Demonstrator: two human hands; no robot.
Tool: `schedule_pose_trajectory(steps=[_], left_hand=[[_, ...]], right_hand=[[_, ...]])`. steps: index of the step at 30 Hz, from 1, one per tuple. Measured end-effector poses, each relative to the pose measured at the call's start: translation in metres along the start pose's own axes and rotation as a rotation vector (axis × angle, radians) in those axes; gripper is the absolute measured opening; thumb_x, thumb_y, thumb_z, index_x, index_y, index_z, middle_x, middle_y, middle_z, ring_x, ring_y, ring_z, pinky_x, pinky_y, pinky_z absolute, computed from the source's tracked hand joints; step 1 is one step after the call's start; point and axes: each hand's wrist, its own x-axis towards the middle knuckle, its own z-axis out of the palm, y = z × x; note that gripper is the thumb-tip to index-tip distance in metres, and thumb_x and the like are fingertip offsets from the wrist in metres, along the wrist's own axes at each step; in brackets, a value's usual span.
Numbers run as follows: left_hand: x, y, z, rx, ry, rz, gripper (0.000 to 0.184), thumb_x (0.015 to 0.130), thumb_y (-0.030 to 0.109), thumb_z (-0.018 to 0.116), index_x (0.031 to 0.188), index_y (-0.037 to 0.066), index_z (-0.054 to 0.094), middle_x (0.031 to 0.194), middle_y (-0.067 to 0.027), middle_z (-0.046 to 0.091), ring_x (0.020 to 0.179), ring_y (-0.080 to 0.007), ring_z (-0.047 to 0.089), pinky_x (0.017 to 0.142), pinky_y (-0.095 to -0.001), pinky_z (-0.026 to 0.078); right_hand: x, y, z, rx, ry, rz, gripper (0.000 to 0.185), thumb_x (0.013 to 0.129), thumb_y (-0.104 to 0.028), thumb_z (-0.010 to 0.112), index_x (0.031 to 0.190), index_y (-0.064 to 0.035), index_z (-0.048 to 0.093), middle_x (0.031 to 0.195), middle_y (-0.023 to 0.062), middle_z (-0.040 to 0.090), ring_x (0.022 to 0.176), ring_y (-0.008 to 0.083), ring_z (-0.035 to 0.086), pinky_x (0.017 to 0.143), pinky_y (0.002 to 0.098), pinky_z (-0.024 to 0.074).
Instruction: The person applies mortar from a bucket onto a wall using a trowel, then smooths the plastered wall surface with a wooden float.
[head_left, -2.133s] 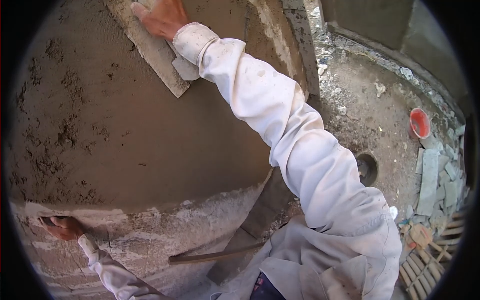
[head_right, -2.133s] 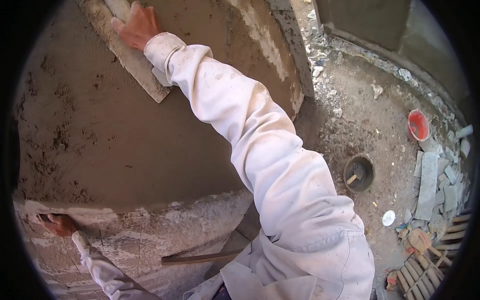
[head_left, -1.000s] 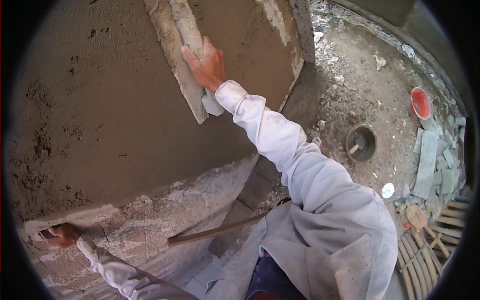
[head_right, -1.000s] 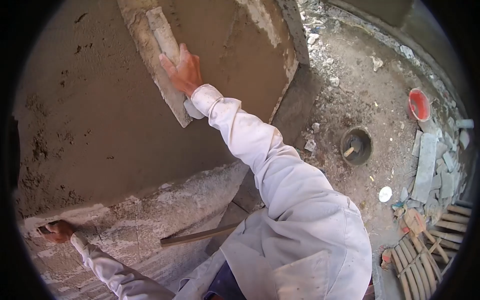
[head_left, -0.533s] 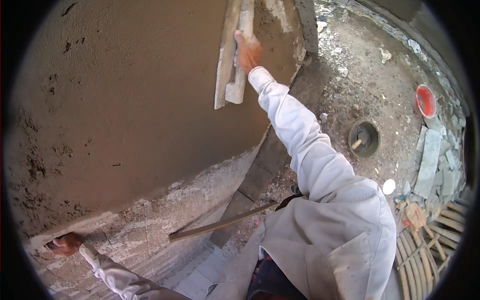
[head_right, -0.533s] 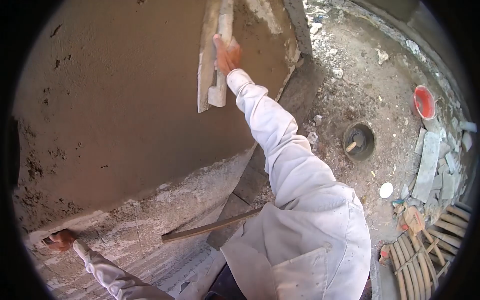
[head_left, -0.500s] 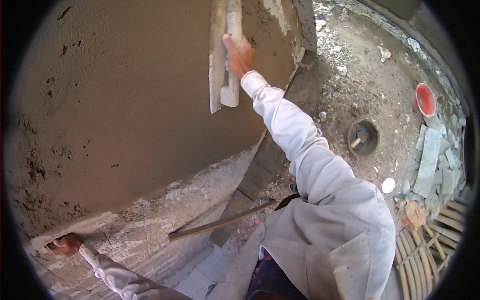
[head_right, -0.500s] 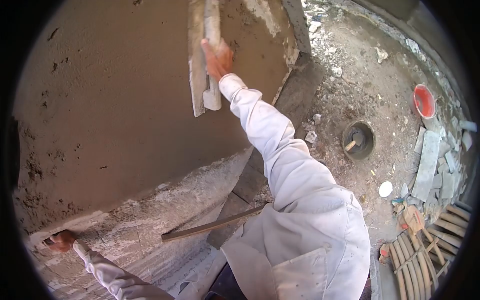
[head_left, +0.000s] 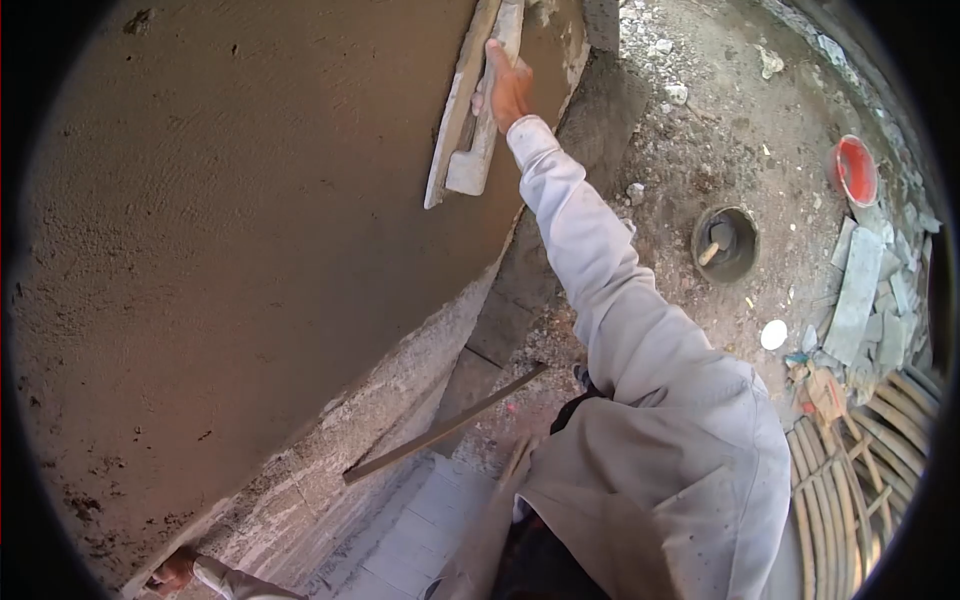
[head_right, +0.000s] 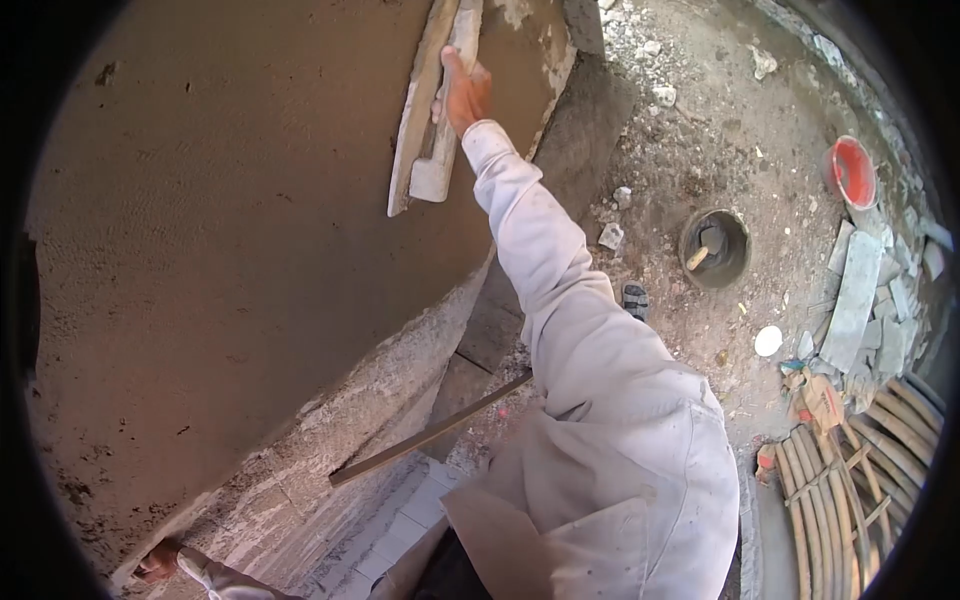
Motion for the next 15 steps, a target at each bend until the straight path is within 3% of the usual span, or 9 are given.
schedule_pose_trajectory(steps=[3, 7, 8, 10, 14, 15], left_hand=[[0.005, -0.005, -0.009, 0.009, -0.009, 0.002, 0.051, 0.086, 0.037, 0.056, 0.127, 0.006, 0.063, 0.117, -0.0201, 0.068, 0.105, -0.0390, 0.065, 0.088, -0.0500, 0.051], [0.009, -0.005, -0.020, 0.012, 0.004, -0.009, 0.051, 0.087, 0.037, 0.056, 0.127, 0.006, 0.063, 0.117, -0.0200, 0.068, 0.105, -0.0389, 0.065, 0.088, -0.0500, 0.051], [0.010, -0.005, -0.020, 0.013, -0.002, -0.007, 0.051, 0.087, 0.037, 0.056, 0.127, 0.006, 0.063, 0.117, -0.0200, 0.068, 0.105, -0.0389, 0.066, 0.088, -0.0500, 0.051], [0.013, 0.000, -0.022, 0.026, -0.007, 0.004, 0.051, 0.087, 0.038, 0.056, 0.126, 0.006, 0.063, 0.117, -0.0199, 0.068, 0.105, -0.0389, 0.066, 0.088, -0.0500, 0.051], [0.005, 0.004, -0.014, 0.055, -0.029, 0.028, 0.051, 0.087, 0.038, 0.056, 0.126, 0.006, 0.063, 0.117, -0.0198, 0.068, 0.105, -0.0388, 0.066, 0.088, -0.0500, 0.051], [0.003, 0.005, -0.011, 0.065, -0.035, 0.038, 0.051, 0.087, 0.038, 0.056, 0.126, 0.006, 0.063, 0.117, -0.0198, 0.068, 0.104, -0.0388, 0.066, 0.087, -0.0500, 0.051]], right_hand=[[0.008, 0.005, -0.006, -0.028, 0.034, -0.040, 0.043, 0.096, -0.042, 0.062, 0.097, 0.0011, 0.061, 0.063, 0.0097, 0.058, 0.040, 0.0201, 0.051, 0.034, 0.0345, 0.0428], [-0.055, 0.000, 0.028, -0.100, -0.046, -0.107, 0.044, 0.095, -0.044, 0.065, 0.103, -0.0008, 0.062, 0.063, 0.0069, 0.057, 0.042, 0.0162, 0.054, 0.036, 0.0320, 0.0433], [-0.085, -0.021, 0.038, -0.251, -0.121, -0.076, 0.058, 0.090, -0.049, 0.068, 0.118, 0.0011, 0.062, 0.081, 0.0143, 0.068, 0.064, 0.0264, 0.066, 0.057, 0.0380, 0.0545], [-0.112, -0.021, 0.062, -0.352, -0.165, -0.325, 0.081, 0.086, -0.055, 0.067, 0.129, 0.0124, 0.054, 0.109, 0.0334, 0.066, 0.107, 0.0453, 0.064, 0.100, 0.0457, 0.0462], [-0.104, -0.017, 0.060, -0.439, -0.143, -0.436, 0.076, 0.086, -0.052, 0.069, 0.124, 0.0128, 0.057, 0.106, 0.0323, 0.067, 0.102, 0.0446, 0.066, 0.094, 0.0454, 0.0486], [-0.087, -0.009, 0.048, -0.360, -0.139, -0.451, 0.065, 0.087, -0.048, 0.070, 0.118, 0.0092, 0.061, 0.099, 0.0274, 0.070, 0.095, 0.0394, 0.068, 0.088, 0.0440, 0.0508]])
